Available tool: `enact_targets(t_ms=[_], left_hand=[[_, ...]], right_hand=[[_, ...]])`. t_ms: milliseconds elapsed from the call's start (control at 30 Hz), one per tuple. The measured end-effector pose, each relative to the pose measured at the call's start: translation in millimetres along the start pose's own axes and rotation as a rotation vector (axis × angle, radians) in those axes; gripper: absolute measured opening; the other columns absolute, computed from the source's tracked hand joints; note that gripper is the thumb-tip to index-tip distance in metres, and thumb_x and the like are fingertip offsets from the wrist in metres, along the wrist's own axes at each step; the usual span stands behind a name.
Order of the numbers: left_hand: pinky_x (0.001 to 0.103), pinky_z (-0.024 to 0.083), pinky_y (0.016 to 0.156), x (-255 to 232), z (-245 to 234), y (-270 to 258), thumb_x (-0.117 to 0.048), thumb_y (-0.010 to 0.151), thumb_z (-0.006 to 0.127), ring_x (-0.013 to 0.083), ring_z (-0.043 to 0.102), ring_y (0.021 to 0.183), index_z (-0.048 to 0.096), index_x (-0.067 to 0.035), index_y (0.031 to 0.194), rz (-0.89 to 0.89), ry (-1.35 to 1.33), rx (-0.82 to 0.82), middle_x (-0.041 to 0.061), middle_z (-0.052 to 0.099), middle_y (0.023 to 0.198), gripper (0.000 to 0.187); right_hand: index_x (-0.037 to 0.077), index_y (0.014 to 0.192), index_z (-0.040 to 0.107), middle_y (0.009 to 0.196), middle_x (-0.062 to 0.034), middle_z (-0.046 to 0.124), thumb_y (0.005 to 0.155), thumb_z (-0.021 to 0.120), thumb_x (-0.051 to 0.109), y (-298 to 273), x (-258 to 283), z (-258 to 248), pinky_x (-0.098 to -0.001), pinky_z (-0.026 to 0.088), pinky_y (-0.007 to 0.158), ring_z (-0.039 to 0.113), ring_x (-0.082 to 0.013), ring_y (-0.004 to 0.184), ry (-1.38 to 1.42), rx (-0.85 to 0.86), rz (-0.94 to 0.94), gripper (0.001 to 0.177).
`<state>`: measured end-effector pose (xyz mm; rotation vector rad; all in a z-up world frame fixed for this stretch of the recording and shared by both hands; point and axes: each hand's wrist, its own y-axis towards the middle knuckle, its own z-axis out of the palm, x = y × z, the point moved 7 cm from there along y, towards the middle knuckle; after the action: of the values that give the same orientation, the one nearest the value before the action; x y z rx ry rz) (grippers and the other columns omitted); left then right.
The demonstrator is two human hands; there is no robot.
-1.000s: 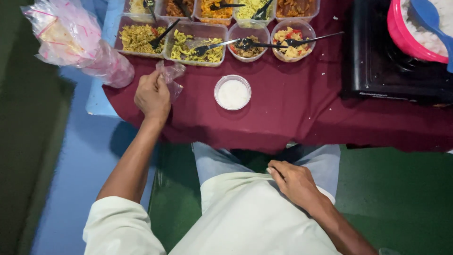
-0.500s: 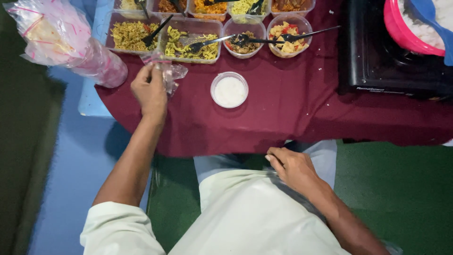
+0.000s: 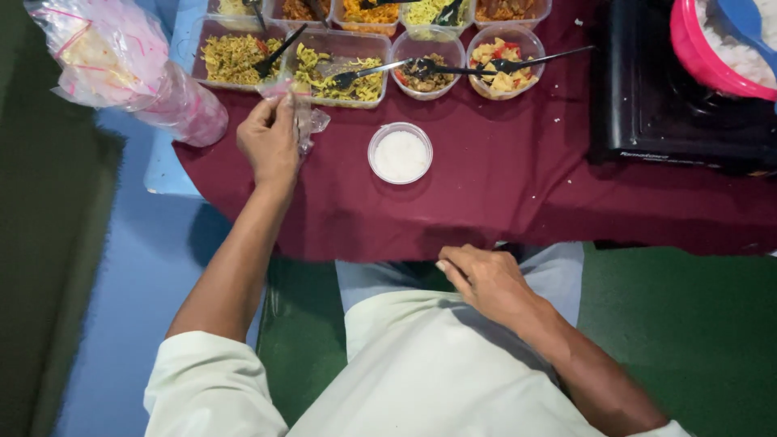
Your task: Preparing a snack by scooping various ingredients into a small bag and handling dough.
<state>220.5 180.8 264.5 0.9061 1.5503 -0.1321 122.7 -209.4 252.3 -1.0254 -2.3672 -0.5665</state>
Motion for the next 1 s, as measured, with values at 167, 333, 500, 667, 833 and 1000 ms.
enact_targets(t_ms=[167,333,500,667,833,1000], left_hand=[[0.037,0.057,0.069,32,6,-7,-0.009,0.088,0.071,0.0156,0.065,0.076,0.079,-0.002,0.1,-0.082,-0.043,0.019,0.013,0.074,0.079,0.015],[0.029,0.054,0.065,40,5,-1,-0.011,0.08,0.081,0.0094,0.061,0.073,0.081,-0.011,0.095,-0.217,-0.176,0.048,0.001,0.07,0.075,0.015],[0.022,0.052,0.056,28,12,-7,-0.013,0.078,0.088,0.0073,0.063,0.067,0.079,-0.012,0.09,-0.376,-0.306,0.136,0.0,0.068,0.072,0.015],[0.021,0.055,0.054,1,17,-17,-0.015,0.08,0.09,0.0072,0.065,0.068,0.078,-0.011,0.093,-0.426,-0.411,0.181,0.001,0.069,0.076,0.018],[0.026,0.057,0.046,-48,16,-29,-0.006,0.08,0.09,0.0152,0.066,0.062,0.076,-0.003,0.092,-0.424,-0.565,0.177,0.008,0.066,0.073,0.019],[0.025,0.057,0.053,-48,23,-36,-0.007,0.078,0.091,0.0107,0.066,0.069,0.079,-0.005,0.093,-0.35,-0.506,0.251,0.007,0.071,0.077,0.02]], right_hand=[[0.019,0.11,0.076,0.079,-0.004,0.077,0.098,0.063,0.028,-14,-8,8,-0.0377,0.058,0.061,0.075,-0.027,0.07,0.046,0.098,0.051,0.02],[0.017,0.111,0.077,0.079,-0.0065,0.077,0.098,0.063,0.024,-13,-13,4,-0.0394,0.058,0.061,0.075,-0.0296,0.068,0.058,0.116,0.06,0.02],[0.013,0.11,0.077,0.086,-0.0119,0.078,0.095,0.068,0.022,28,11,-28,-0.0432,0.059,0.071,0.075,-0.0355,0.082,0.122,0.031,-0.009,0.02],[0.009,0.114,0.075,0.091,-0.0136,0.076,0.097,0.071,0.021,120,35,-67,-0.0437,0.059,0.075,0.075,-0.0355,0.09,0.154,-0.152,-0.096,0.021],[0.01,0.12,0.069,0.097,-0.0125,0.076,0.093,0.079,0.025,199,46,-60,-0.0484,0.058,0.08,0.074,-0.0361,0.096,0.242,-0.228,-0.158,0.033],[0.014,0.101,0.076,0.073,-0.0012,0.073,0.089,0.074,0.018,235,56,-34,-0.0331,0.058,0.069,0.07,-0.0157,0.071,0.557,-0.123,-0.055,0.013]])
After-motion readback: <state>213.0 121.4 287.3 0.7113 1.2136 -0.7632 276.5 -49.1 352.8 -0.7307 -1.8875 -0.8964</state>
